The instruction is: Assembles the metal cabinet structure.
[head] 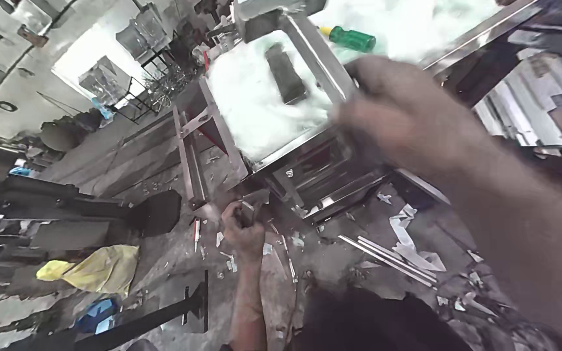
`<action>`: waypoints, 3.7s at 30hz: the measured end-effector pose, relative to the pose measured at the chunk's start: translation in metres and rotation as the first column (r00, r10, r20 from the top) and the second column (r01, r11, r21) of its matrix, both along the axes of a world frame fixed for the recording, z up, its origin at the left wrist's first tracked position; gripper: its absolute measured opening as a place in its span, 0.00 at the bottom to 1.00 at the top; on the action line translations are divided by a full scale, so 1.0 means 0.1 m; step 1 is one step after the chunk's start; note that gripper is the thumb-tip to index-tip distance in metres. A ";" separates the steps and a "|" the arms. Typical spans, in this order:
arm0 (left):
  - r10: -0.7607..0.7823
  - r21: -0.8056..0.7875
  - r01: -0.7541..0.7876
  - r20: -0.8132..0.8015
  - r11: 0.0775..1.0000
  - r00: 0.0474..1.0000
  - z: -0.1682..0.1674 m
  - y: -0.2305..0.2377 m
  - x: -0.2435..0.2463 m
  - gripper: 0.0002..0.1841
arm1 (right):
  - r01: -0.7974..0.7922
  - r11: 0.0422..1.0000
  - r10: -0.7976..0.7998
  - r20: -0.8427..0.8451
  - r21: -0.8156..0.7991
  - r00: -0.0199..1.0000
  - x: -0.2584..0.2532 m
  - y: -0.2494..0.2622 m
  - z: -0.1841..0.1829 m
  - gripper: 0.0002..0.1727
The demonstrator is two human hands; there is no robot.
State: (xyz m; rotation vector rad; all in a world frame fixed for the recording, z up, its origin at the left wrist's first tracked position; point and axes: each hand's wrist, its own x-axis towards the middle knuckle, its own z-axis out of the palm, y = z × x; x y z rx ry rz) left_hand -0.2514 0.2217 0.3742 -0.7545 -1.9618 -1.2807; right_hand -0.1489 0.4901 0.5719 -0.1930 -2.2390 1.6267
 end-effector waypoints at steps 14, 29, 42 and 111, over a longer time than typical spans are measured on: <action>-0.034 -0.044 0.038 0.094 0.998 0.995 0.09 -0.22 0.05 0.32 | 0.018 0.868 0.013 0.060 -0.497 0.998 0.55 -0.89 -2.37 0.23; 0.059 -0.125 -0.049 0.076 0.991 0.995 0.08 -0.31 0.08 0.34 | -0.218 0.797 0.283 0.030 -0.562 0.959 0.09 -0.91 -2.10 0.25; 0.010 -0.121 -0.001 0.076 0.993 0.997 0.08 -0.33 0.05 0.34 | -0.159 0.867 0.202 0.042 -0.473 0.978 0.10 -0.98 -2.06 0.25; 0.088 -0.278 -0.079 0.020 0.957 0.996 0.05 -0.26 0.12 0.27 | 0.077 0.802 0.163 0.342 -0.592 0.926 0.22 -0.75 -2.70 0.25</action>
